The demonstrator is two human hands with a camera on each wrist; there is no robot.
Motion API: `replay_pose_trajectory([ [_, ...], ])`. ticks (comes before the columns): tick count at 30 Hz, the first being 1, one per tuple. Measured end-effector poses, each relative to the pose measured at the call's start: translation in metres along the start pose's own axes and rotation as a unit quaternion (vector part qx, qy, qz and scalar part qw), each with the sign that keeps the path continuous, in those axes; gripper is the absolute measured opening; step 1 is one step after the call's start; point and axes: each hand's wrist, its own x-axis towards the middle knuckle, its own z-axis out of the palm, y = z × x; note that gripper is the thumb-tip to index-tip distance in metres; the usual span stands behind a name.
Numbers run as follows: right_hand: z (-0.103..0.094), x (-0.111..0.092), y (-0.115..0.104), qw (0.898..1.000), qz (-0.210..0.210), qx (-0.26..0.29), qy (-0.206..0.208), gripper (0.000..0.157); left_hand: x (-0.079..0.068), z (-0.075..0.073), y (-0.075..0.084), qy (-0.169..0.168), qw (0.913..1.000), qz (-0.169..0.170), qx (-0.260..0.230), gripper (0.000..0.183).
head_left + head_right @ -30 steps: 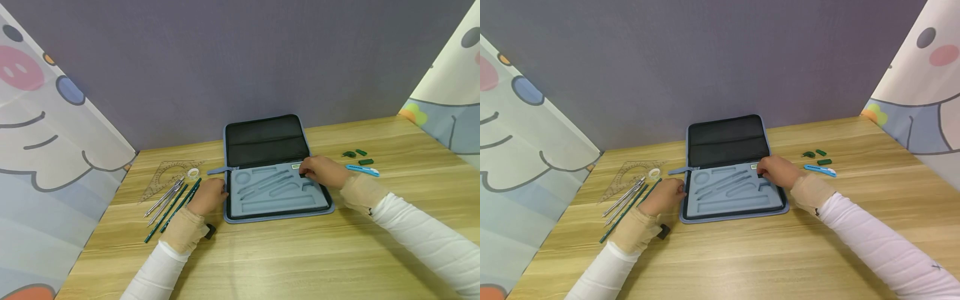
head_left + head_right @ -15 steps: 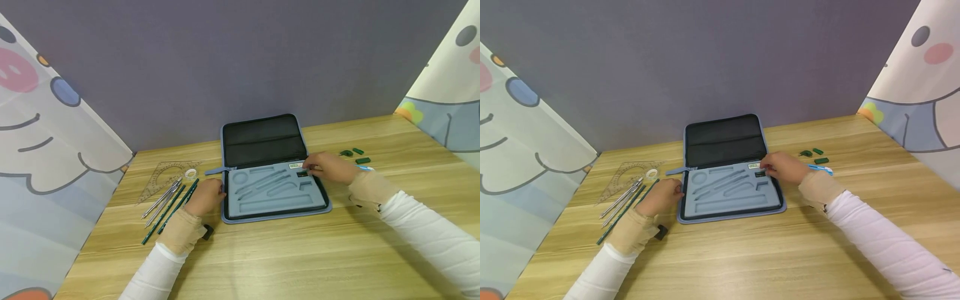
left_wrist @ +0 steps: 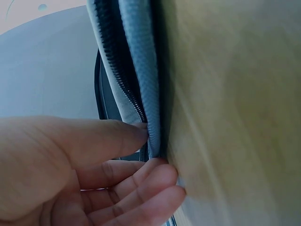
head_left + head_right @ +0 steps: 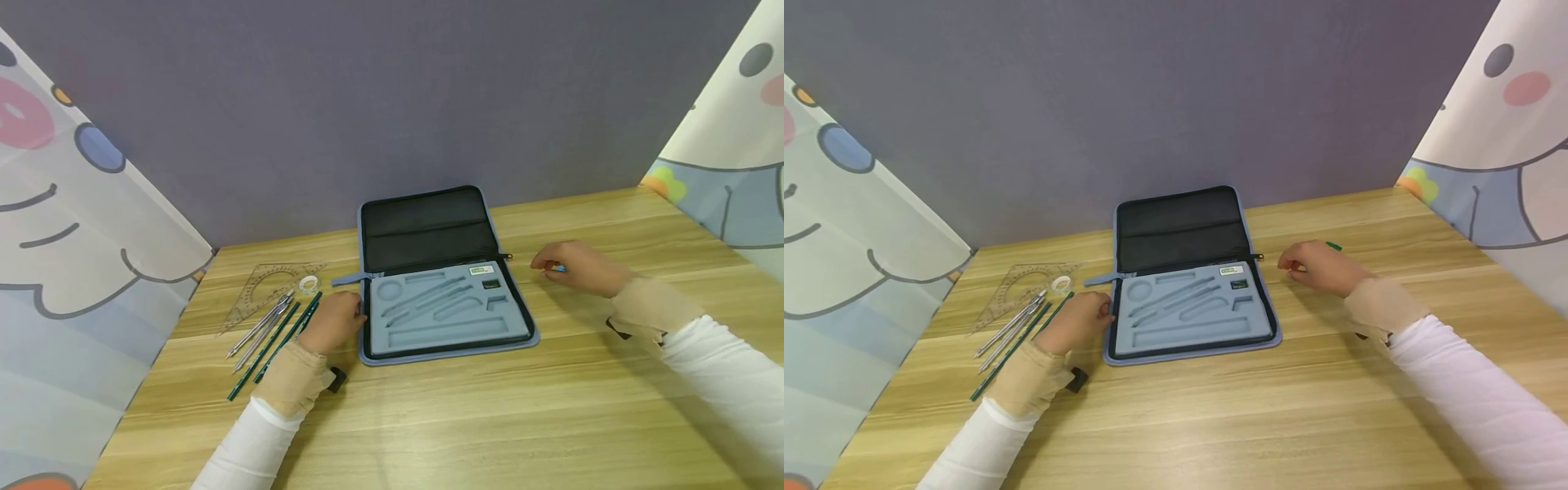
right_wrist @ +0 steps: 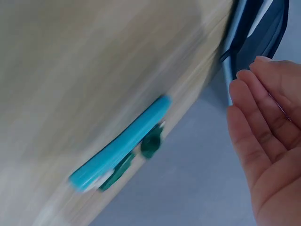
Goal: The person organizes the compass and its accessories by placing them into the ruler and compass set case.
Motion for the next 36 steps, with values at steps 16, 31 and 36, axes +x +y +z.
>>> replay_pose_trajectory([
  [16, -0.012, -0.025, 0.031, 0.997, 0.074, -0.013, -0.010, 0.012, 0.000, 0.000, 0.000, 0.004, 1.0000, 0.007, 0.004, 0.031],
  [31, -0.012, -0.035, 0.046, 0.990, 0.127, -0.008, -0.067, 0.020, 0.001, 0.001, -0.001, 0.004, 1.0000, 0.008, 0.001, 0.034],
  [36, -0.009, -0.036, 0.050, 0.989, 0.129, -0.014, -0.069, 0.021, 0.001, 0.001, 0.000, 0.004, 1.0000, 0.008, 0.003, 0.035],
])
